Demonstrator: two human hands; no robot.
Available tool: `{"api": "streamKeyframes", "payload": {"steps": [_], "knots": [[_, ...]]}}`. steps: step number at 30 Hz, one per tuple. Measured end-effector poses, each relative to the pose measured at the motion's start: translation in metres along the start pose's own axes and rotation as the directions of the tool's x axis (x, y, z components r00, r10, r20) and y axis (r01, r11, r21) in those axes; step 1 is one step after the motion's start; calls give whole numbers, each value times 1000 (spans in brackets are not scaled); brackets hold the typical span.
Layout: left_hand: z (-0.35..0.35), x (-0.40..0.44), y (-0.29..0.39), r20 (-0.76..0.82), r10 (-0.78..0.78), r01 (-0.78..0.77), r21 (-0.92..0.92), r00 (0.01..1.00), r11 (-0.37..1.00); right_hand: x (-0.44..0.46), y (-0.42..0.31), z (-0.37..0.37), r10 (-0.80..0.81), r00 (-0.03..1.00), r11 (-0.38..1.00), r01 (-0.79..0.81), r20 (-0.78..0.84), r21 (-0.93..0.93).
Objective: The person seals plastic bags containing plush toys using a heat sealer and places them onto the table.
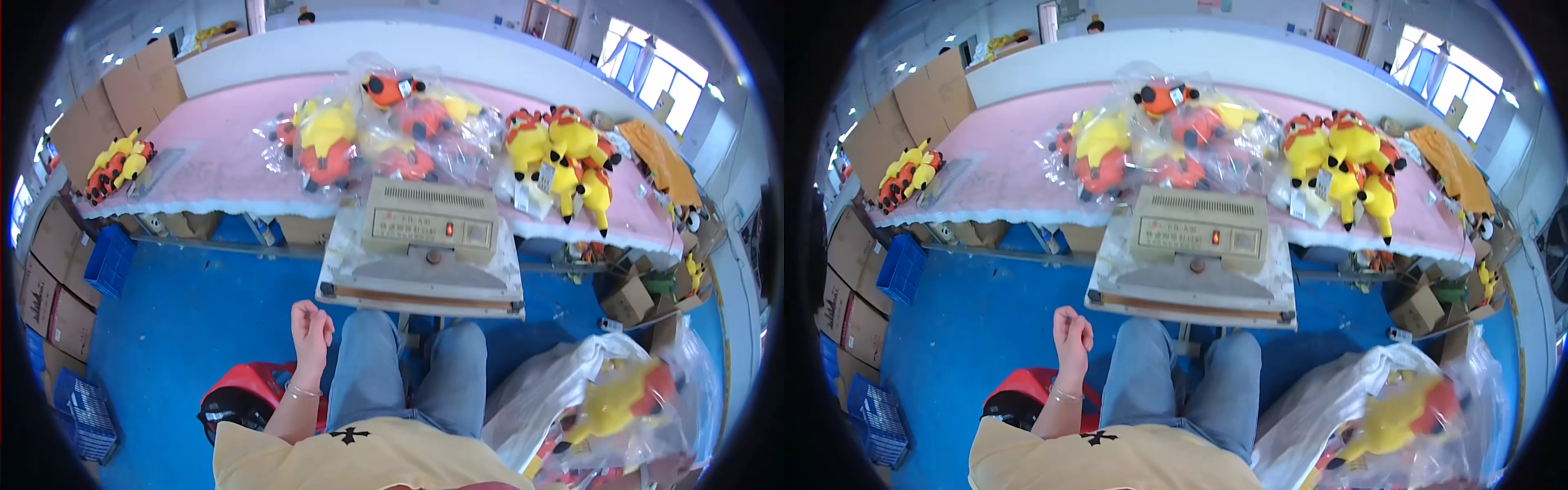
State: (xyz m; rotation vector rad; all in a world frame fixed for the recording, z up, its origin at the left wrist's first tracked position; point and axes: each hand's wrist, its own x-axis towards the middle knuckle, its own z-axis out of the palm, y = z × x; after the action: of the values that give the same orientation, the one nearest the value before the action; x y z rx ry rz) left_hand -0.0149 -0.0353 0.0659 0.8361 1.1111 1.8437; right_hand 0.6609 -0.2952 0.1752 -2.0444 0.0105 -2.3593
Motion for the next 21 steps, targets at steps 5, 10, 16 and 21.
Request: {"api": "streamKeyframes", "payload": {"steps": [5, 10, 16, 21], "knots": [[10, 13, 4, -38, -34, 34, 6, 999, 999, -115, 60, 8, -106, 904, 970, 186, 415, -157], [32, 73, 25, 33, 45, -49, 108, 998, 993, -174, -32, -58, 207, 307, 682, -726, 929, 88], [93, 203, 36, 204, 159, -206, 240, 966, 949, -192, -134, -94, -32, -357, -37, -933, 933, -358], [161, 307, 62, 140, 139, -174, 281, 980, 944, -180, -193, -135, -200, -386, -148, -897, 900, -417]]}}
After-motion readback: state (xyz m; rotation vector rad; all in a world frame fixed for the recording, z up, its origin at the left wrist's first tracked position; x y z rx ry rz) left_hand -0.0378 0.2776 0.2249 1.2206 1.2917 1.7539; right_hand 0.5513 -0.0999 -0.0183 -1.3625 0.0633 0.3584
